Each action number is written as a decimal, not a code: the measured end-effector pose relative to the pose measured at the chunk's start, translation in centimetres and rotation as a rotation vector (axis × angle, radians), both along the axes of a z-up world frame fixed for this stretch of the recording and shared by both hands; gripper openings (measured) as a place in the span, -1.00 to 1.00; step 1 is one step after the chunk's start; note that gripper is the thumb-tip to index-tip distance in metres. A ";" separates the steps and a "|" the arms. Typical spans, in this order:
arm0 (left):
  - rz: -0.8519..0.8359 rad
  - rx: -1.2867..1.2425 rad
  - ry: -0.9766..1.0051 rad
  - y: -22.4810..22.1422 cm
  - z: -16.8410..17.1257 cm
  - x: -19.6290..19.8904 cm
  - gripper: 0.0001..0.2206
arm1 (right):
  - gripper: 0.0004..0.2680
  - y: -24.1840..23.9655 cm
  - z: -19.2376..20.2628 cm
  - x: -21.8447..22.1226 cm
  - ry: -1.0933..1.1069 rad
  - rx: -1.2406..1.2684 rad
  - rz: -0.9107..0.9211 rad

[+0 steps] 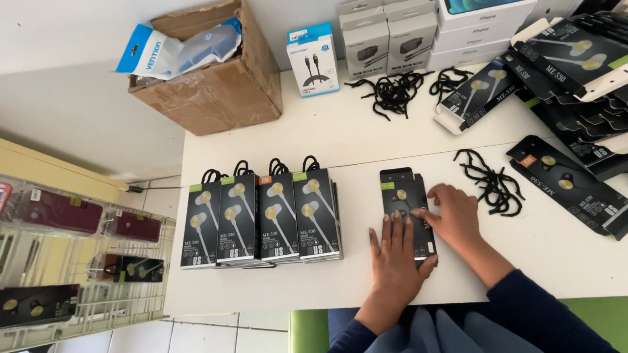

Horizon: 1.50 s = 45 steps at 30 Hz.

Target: The person organizes boxes of earphones on a table by aligning a box with a row and then moving several other boxes into a central pile.

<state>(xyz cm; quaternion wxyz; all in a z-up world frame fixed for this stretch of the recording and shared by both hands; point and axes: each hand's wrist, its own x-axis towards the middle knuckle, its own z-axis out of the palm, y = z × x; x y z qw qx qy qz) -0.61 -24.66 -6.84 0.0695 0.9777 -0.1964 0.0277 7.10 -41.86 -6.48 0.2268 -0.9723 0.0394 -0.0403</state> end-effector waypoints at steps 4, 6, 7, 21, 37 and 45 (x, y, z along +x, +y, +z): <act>-0.007 0.014 -0.092 0.1 -1.2 0.1 -0.18 | -0.60 0.1 -0.2 3.6 0.029 0.024 -0.039; -0.010 0.016 -0.119 0.1 -1.2 0.0 -0.18 | -0.64 0.0 -0.2 5.2 0.049 0.053 -0.057; -0.009 0.017 -0.119 0.1 -0.9 0.0 -0.18 | -0.64 -0.1 -0.6 5.9 0.049 0.054 -0.056; -0.032 -0.342 0.037 1.1 4.4 -0.3 -0.17 | -0.79 -1.5 -1.5 4.6 -0.126 0.273 0.008; -0.087 -1.844 0.648 2.8 6.1 0.6 -0.30 | -0.55 3.1 10.2 -3.7 0.023 1.249 -0.159; 0.181 -1.913 0.456 2.8 8.8 2.2 -0.62 | -0.61 2.9 11.7 -4.0 -0.123 1.136 -0.010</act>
